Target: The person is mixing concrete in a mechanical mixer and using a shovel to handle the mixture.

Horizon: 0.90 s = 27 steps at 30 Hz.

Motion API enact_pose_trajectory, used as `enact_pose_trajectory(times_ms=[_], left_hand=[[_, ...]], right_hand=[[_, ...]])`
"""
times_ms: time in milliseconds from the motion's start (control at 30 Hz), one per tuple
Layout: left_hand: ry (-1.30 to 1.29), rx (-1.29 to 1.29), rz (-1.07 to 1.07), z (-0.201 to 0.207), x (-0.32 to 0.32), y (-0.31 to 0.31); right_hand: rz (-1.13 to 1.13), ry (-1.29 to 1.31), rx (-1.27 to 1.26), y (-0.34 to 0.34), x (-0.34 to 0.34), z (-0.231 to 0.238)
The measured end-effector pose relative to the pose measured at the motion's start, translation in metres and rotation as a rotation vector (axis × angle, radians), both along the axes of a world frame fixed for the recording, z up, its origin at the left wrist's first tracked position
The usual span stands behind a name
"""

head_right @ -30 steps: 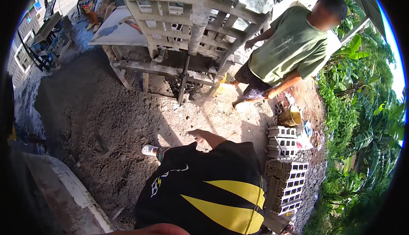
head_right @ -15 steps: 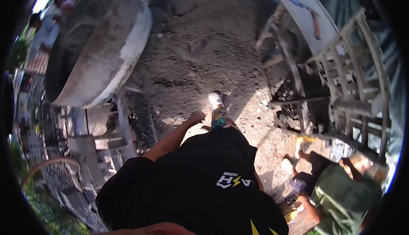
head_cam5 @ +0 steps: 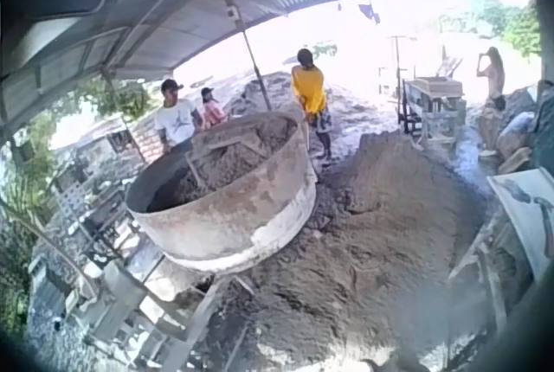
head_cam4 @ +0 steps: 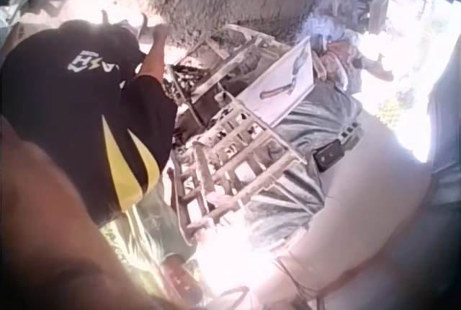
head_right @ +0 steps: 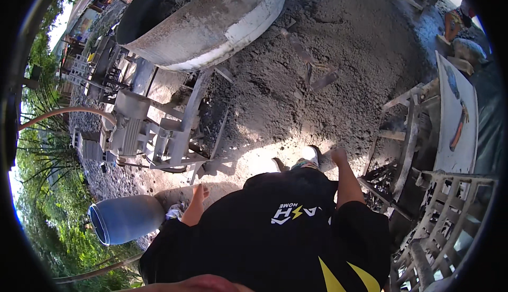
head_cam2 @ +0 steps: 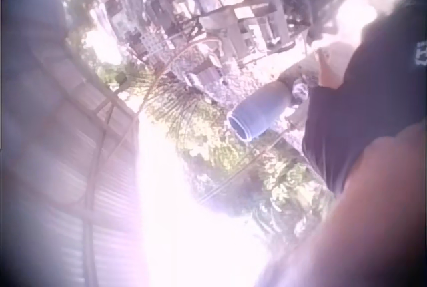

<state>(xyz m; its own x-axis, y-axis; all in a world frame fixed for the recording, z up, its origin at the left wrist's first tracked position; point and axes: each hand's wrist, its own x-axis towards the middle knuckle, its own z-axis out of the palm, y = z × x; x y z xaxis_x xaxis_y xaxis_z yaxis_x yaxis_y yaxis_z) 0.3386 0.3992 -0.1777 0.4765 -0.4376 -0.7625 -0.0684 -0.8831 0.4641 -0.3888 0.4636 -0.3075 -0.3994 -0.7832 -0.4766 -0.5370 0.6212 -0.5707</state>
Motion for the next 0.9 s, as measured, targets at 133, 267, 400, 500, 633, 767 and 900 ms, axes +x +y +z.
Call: enact_pose_trajectory(times_ms=[133, 267, 400, 500, 633, 767, 900], left_hand=[[0.03, -0.006, 0.042, -0.015, -0.069, 0.046], [0.216, 0.091, -0.039, -0.056, -0.209, 0.072], [-0.336, -0.178, -0.839, -0.134, -0.254, 0.073], [0.227, -0.147, -0.262, -0.013, -0.29, 0.039], [0.226, -0.194, -0.072, -0.005, -0.26, 0.056], [0.013, 0.191, -0.511, -0.003, -0.239, 0.064], [0.177, 0.001, -0.007, -0.01, -0.23, 0.087]], right_hand=[[-0.337, -0.689, -0.1, -0.14, 0.011, 0.106], [-0.684, -1.231, -0.236, -0.214, 0.041, 0.247], [-0.97, -1.617, -0.475, -0.235, 0.044, 0.298], [-0.953, -1.646, -0.633, -0.25, 0.024, 0.291], [-0.927, -1.548, -0.618, -0.27, 0.029, 0.327], [-0.877, -1.585, -0.642, -0.28, 0.048, 0.377], [-0.843, -1.45, -0.612, -0.267, 0.078, 0.36]])
